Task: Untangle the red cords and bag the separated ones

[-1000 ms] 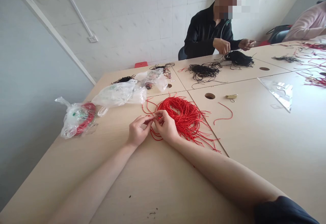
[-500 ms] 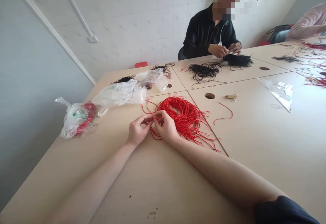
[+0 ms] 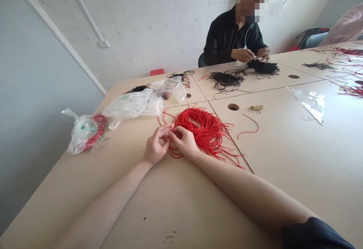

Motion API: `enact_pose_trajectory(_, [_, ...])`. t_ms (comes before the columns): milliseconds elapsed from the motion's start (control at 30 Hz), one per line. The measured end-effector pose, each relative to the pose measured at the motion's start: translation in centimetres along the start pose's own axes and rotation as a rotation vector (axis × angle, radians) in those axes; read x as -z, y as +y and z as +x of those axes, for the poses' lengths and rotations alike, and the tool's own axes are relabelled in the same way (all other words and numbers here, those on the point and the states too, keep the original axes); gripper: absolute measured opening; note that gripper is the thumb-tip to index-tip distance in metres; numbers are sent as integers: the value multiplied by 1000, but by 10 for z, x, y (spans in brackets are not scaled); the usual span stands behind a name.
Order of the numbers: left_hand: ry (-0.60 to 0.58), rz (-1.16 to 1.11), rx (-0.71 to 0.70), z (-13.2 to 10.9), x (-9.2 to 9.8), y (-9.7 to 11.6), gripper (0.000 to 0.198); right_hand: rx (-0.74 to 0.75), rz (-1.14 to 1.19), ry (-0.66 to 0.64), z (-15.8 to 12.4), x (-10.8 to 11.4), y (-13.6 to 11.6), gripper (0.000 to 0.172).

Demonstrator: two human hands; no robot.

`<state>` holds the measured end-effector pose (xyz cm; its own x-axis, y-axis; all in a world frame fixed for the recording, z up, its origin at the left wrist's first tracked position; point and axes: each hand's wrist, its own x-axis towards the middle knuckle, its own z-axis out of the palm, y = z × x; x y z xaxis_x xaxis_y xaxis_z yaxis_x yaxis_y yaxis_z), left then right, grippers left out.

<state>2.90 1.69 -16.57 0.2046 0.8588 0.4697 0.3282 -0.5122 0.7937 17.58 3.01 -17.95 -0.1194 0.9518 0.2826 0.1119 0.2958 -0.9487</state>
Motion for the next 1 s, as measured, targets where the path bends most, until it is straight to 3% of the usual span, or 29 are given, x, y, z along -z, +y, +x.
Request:
enact_pose_trajectory(167, [97,-86,121,2,-2,-13,32,3,27,48,3,1,2,34])
enact_pose_trajectory(400, [-89,-200,292,6,3,-18,18,-73,171,83,5,0,3,30])
enact_pose_trajectory(533, [-130,-254,321,7,4,-12,18,-86,213,83,5,0,4,31])
enact_pose_trajectory(800, [29,-402,376,8,7,-15,23,-79,268,8,5,1,5,28])
enact_pose_trajectory(1000, [74,-429,396,8,6,-19,22,-60,210,-18,4,-1,4,25])
